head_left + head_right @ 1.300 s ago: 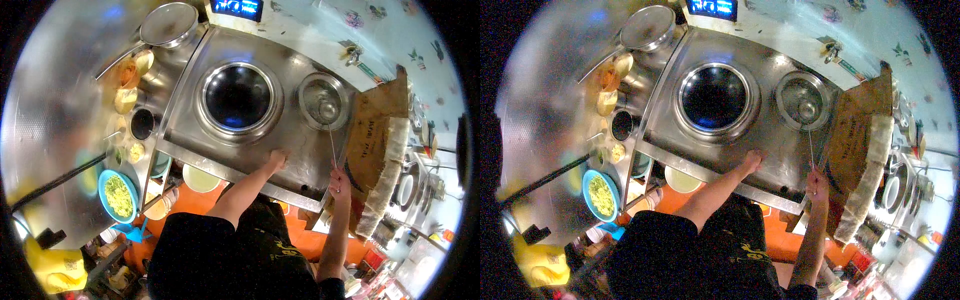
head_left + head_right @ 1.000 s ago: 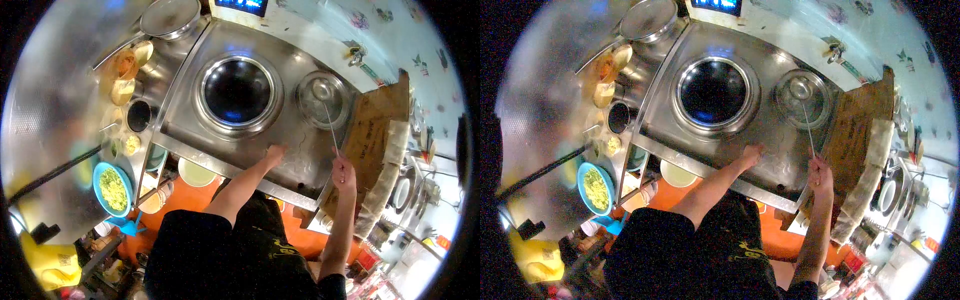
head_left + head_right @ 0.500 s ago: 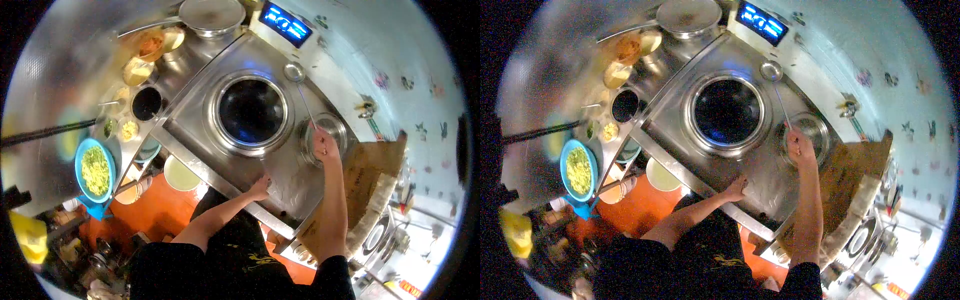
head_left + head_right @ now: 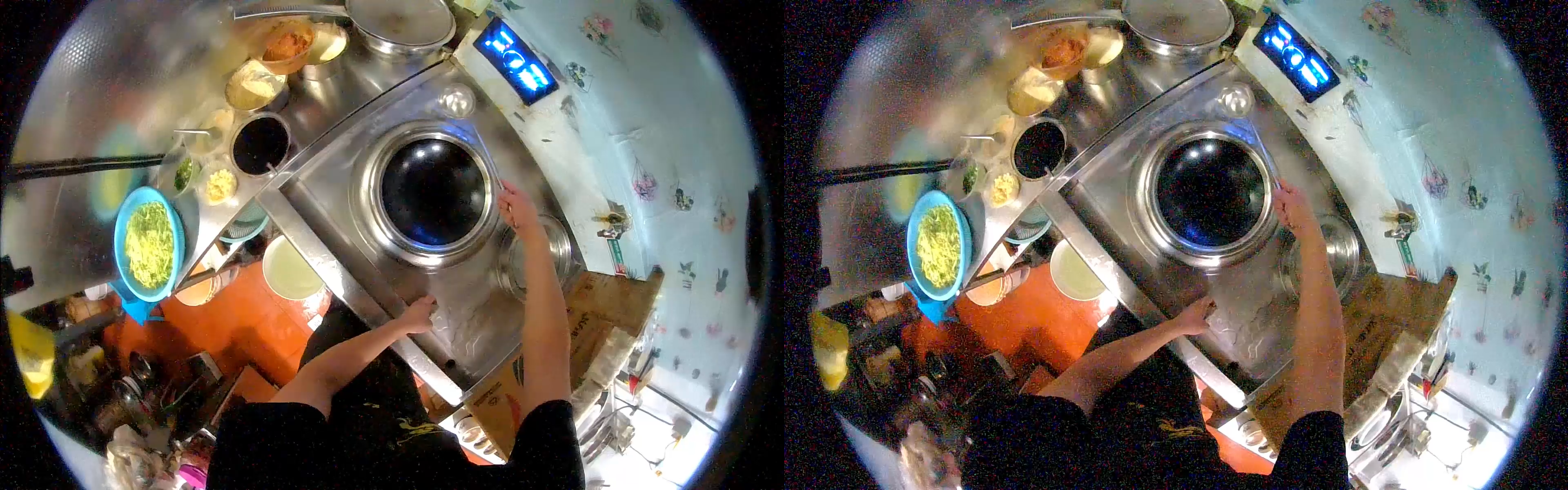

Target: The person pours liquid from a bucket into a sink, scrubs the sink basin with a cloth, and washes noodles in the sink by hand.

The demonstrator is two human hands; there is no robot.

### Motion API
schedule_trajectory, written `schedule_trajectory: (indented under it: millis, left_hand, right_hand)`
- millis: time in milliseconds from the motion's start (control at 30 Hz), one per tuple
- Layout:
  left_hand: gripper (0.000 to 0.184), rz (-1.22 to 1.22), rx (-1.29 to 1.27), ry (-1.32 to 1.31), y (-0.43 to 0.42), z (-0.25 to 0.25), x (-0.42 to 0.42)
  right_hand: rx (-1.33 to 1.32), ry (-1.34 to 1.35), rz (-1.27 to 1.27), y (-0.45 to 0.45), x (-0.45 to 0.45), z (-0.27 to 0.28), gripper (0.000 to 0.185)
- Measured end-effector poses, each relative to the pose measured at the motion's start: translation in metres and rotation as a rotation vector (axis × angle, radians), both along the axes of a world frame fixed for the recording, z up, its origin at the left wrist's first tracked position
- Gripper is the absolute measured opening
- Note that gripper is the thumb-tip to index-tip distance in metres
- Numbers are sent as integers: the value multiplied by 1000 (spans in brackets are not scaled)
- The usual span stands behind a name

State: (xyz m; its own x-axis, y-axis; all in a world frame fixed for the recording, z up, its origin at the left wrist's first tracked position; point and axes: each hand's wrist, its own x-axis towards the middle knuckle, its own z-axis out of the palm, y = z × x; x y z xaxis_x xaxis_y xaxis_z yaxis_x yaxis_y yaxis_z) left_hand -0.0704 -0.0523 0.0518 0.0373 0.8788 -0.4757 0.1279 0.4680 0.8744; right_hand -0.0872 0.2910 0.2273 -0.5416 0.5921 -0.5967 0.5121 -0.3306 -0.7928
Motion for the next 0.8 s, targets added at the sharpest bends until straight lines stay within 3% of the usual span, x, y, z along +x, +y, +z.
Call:
schedule_trajectory:
  millis: [67, 167, 267, 333, 433, 467, 500, 567, 600, 633, 667, 700, 800]
  left_hand:
    - [51, 23, 66, 28, -2, -5, 9]
    - [53, 71, 112, 48, 0, -16, 18]
    - [56, -34, 36, 116, -1, -15, 19]
    - [56, -89, -1, 137, 2, -9, 18]
    - [56, -114, 20, 134, 7, 16, 11]
    - [56, -155, 38, 149, 12, 23, 8]
    - [56, -197, 53, 165, 14, 28, 11]
    - [56, -316, 215, 370, 8, -19, 42]
    - [51, -378, 249, 380, 9, -16, 43]
    - [45, -499, 176, 327, 11, 28, 25]
    - [38, -390, 251, 318, 3, 7, 43]
    - [34, -491, 433, 349, 9, -69, 91]
    - [36, -524, 294, 373, 27, 35, 87]
  right_hand:
    - [159, -147, 88, 3, 7, -6, 35]
    - [721, -227, 313, 15, 27, -33, 42]
    - [1099, -266, 257, 3, 61, -46, 48]
    - [879, -602, 209, -43, 69, 20, 50]
    - [665, -546, 27, -102, 124, 62, 44]
    - [905, -421, 59, -111, 171, 39, 44]
    - [846, -498, -1, -134, 205, 39, 45]
    - [718, -651, -119, -182, 272, 44, 47]
    - [471, -630, -254, -200, 269, 64, 48]
    - [388, -587, -326, -207, 292, 54, 47]
    - [327, -496, -401, -209, 324, 34, 46]
    - [246, -410, -480, -207, 350, 15, 45]
    - [-17, -212, -690, -193, 418, -47, 44]
